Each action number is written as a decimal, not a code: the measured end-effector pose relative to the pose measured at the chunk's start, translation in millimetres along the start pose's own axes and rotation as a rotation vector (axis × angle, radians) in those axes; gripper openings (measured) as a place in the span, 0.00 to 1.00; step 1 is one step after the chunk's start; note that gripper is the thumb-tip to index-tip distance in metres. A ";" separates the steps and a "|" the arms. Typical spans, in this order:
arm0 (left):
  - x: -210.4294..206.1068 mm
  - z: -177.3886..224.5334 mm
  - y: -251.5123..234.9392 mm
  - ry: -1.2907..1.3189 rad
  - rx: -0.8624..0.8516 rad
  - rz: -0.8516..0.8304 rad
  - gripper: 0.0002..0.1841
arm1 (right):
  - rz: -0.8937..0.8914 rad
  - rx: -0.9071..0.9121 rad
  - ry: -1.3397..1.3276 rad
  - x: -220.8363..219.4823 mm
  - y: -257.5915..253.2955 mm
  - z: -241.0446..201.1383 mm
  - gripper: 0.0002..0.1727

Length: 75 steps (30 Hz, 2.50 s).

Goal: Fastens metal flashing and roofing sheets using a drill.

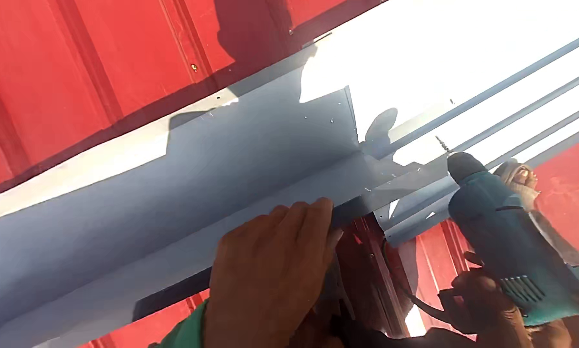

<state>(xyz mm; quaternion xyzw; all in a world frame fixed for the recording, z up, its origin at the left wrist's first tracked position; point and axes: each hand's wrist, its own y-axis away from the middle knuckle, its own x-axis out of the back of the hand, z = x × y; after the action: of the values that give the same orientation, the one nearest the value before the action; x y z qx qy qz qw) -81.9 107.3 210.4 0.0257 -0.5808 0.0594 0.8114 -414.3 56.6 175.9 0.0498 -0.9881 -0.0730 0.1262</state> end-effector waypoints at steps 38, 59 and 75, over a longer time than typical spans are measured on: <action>-174.8 16.9 60.8 0.440 -0.311 -0.473 0.26 | -0.289 -0.478 -0.050 -0.7 -34.1 -25.0 0.25; -252.5 -39.6 -4.0 0.084 -0.023 -0.199 0.49 | -0.248 -0.771 -0.171 -12.5 -86.1 -6.0 0.18; -255.0 -41.6 -4.8 0.072 -0.030 -0.185 0.50 | -0.234 -0.873 -0.349 -9.6 -91.8 5.3 0.17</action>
<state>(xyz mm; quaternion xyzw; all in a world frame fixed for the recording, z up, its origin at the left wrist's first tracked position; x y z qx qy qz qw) -123.4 90.1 -44.0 0.0650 -0.5472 -0.0234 0.8341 -399.1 -32.0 154.1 0.0898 -0.8595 -0.5015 -0.0414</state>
